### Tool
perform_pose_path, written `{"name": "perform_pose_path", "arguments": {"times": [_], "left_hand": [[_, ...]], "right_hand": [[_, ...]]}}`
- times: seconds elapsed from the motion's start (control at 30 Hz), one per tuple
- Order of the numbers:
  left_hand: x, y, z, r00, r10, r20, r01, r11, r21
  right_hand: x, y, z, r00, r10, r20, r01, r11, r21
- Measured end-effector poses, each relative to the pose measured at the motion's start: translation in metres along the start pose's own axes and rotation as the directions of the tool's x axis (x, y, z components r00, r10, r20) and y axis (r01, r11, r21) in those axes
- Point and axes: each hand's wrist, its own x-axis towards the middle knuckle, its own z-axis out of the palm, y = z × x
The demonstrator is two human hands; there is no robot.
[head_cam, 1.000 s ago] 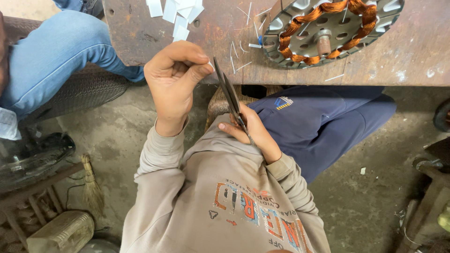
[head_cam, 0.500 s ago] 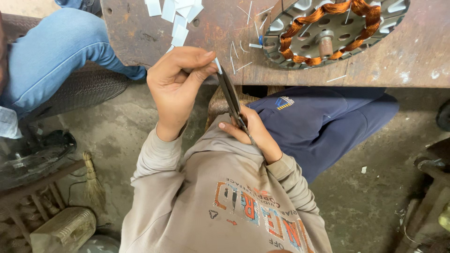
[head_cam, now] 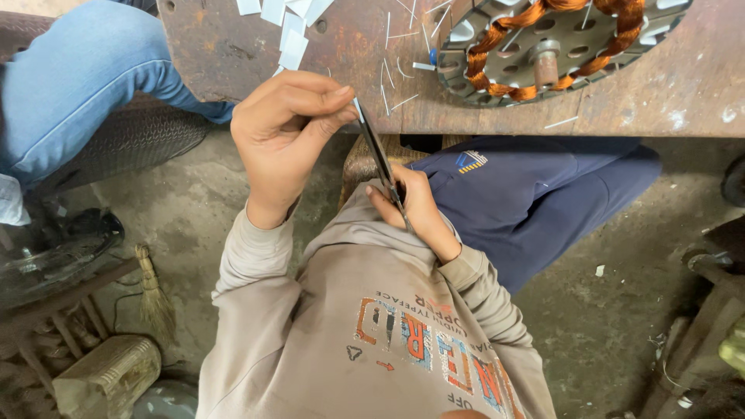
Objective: The person cuts small white rectangular pieces using scissors and inserts them into the slots of a copper-wound motor stator. The person repeats this process for multiple slots, handling the stator and pieces by hand.
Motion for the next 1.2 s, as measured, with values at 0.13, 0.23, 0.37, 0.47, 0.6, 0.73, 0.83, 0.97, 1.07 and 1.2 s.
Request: {"name": "perform_pose_path", "arguments": {"times": [0.13, 0.23, 0.37, 0.47, 0.6, 0.73, 0.83, 0.97, 1.07, 1.2], "left_hand": [[-0.004, -0.001, 0.004, 0.997, -0.062, -0.055, 0.055, 0.990, -0.134], [-0.006, -0.001, 0.003, 0.980, -0.135, -0.144, 0.090, 0.955, -0.283], [-0.011, 0.008, -0.009, 0.974, -0.119, -0.193, 0.048, 0.940, -0.338], [-0.021, 0.016, -0.009, 0.994, -0.065, -0.089, 0.040, 0.964, -0.261], [-0.030, 0.018, 0.016, 0.999, -0.040, 0.002, 0.040, 0.969, -0.244], [-0.038, 0.015, 0.048, 0.969, -0.199, 0.147, 0.234, 0.929, -0.286], [-0.045, 0.016, 0.068, 0.957, -0.169, 0.236, 0.228, 0.941, -0.252], [-0.050, 0.020, 0.085, 0.955, -0.068, 0.290, 0.124, 0.976, -0.181], [-0.055, 0.023, 0.091, 0.941, -0.059, 0.334, 0.144, 0.961, -0.234], [-0.054, 0.022, 0.091, 0.917, -0.084, 0.390, 0.244, 0.892, -0.381]], "right_hand": [[0.000, -0.008, -0.003, 0.999, 0.040, 0.020, -0.041, 0.998, 0.049], [-0.013, -0.018, -0.007, 0.999, 0.023, -0.045, -0.020, 0.996, 0.083], [-0.063, -0.034, -0.044, 0.999, 0.004, -0.032, -0.009, 0.987, -0.158], [-0.111, -0.041, -0.084, 0.999, -0.050, 0.001, 0.047, 0.926, -0.375], [-0.154, -0.038, -0.100, 0.989, 0.149, -0.016, -0.133, 0.823, -0.552], [-0.158, -0.043, -0.102, 0.968, 0.226, 0.106, -0.120, 0.795, -0.595], [-0.144, -0.068, -0.100, 0.996, 0.086, 0.036, -0.034, 0.698, -0.715], [-0.112, -0.110, -0.078, 0.891, -0.156, -0.427, -0.063, 0.888, -0.455], [-0.088, -0.130, -0.052, 0.717, -0.205, -0.667, 0.152, 0.979, -0.138], [-0.079, -0.145, -0.047, 0.741, -0.110, -0.663, 0.167, 0.986, 0.022]]}}
